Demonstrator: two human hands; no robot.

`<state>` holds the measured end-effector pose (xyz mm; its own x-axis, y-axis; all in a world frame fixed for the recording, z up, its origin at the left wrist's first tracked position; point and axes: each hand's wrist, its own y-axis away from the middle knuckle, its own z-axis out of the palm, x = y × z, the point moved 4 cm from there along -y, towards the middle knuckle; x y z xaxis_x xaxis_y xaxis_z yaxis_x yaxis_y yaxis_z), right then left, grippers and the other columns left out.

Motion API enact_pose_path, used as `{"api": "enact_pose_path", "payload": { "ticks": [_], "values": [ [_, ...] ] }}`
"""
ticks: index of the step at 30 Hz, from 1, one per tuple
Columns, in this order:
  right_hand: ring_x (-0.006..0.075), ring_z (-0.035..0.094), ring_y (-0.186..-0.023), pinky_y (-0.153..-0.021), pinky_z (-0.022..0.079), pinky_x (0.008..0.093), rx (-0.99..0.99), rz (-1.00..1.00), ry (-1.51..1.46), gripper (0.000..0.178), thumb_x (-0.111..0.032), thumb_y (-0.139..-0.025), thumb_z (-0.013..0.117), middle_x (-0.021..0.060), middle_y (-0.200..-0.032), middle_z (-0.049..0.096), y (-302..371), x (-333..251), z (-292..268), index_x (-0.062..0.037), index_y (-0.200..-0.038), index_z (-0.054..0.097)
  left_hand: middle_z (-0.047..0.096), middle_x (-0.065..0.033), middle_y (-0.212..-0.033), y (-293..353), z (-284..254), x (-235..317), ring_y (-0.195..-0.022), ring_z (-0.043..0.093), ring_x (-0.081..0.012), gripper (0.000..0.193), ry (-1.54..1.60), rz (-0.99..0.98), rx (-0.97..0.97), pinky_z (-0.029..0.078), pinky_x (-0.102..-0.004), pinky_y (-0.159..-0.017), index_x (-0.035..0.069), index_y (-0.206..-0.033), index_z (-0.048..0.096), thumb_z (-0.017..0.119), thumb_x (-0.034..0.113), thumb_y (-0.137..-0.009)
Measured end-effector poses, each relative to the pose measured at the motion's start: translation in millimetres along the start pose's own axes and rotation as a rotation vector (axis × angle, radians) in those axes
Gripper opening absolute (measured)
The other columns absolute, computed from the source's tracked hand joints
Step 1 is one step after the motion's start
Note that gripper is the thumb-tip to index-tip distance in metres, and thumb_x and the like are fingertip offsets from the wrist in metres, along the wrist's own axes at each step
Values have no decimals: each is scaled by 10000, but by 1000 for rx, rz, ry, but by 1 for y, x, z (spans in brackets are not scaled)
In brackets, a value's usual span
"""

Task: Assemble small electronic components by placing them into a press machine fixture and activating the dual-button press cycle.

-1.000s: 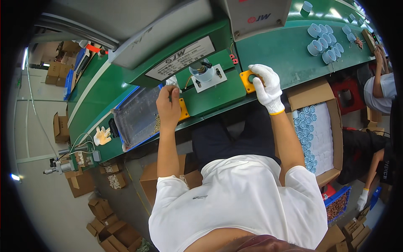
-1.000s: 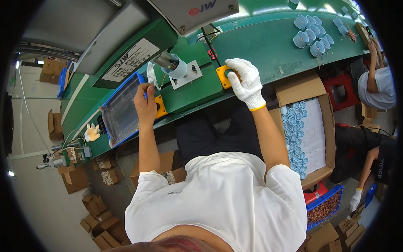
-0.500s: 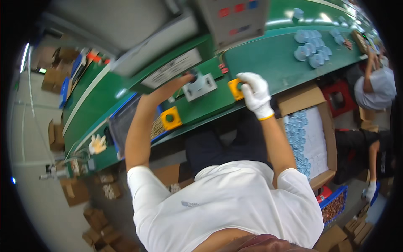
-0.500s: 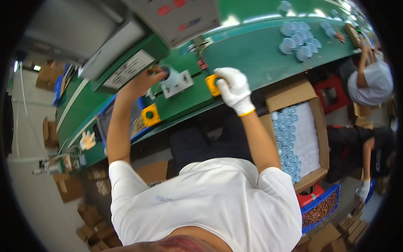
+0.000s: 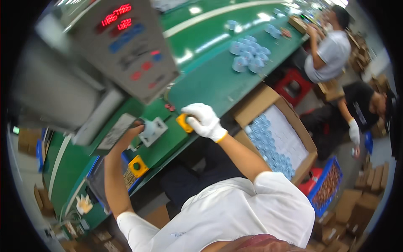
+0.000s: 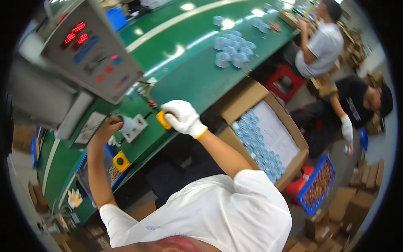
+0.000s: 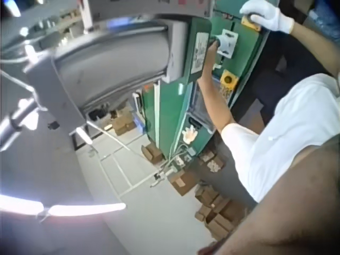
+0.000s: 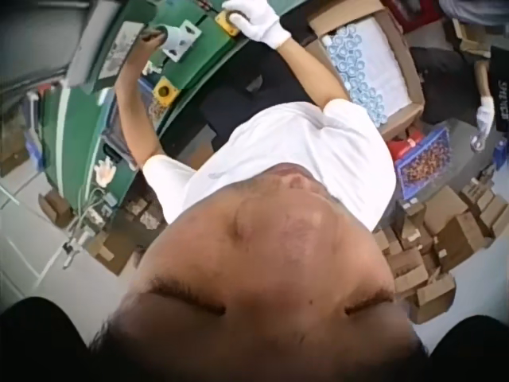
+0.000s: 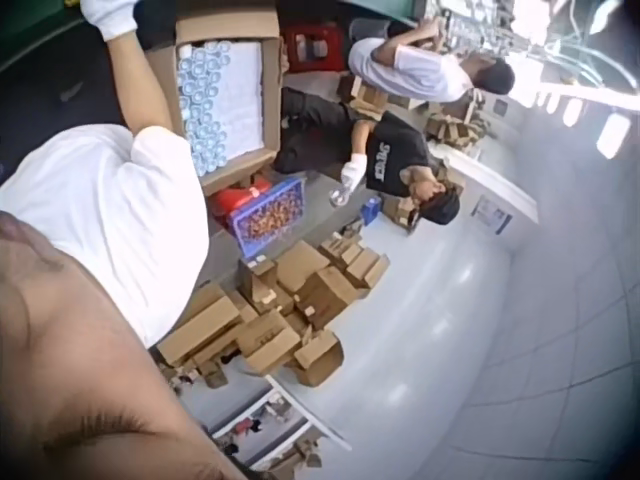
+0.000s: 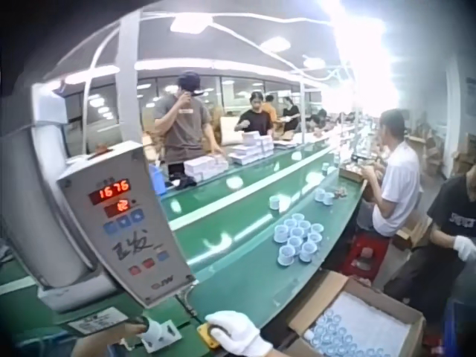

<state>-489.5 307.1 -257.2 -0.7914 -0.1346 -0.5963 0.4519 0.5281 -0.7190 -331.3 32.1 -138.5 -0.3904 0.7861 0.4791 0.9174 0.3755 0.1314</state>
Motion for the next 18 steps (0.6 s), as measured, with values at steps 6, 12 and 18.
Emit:
{"api": "enact_pose_path", "payload": {
  "ticks": [6, 12, 18],
  "values": [
    [433, 748, -1063, -944, 600, 500, 51, -41, -3, 308, -145, -905, 743, 199, -1149, 781, 3, -4, 2, -34, -1192, 754, 822, -75, -1072, 6, 0, -24, -993, 747, -189, 317, 131, 147, 130, 573, -354, -918, 85, -1169, 834, 876, 297, -938],
    [436, 723, -983, -988, 587, 510, 61, -134, 71, 248, -124, -817, 747, 180, -1073, 760, -5, -24, -5, -32, -1048, 732, 812, -167, -1160, 134, 63, -66, -1084, 766, -328, 239, 232, 14, 647, 599, -423, -960, -37, -1144, 781, 837, 54, -930],
    [437, 721, -1137, -1073, 561, 550, -42, -181, 149, 225, -144, -834, 763, 156, -1180, 780, 1, -23, 0, -46, -1035, 740, 809, -177, -1183, 171, 122, -85, -1219, 758, -369, 171, 99, 73, 885, 616, -447, -993, -32, -1029, 800, 869, 27, -884]
  ]
}}
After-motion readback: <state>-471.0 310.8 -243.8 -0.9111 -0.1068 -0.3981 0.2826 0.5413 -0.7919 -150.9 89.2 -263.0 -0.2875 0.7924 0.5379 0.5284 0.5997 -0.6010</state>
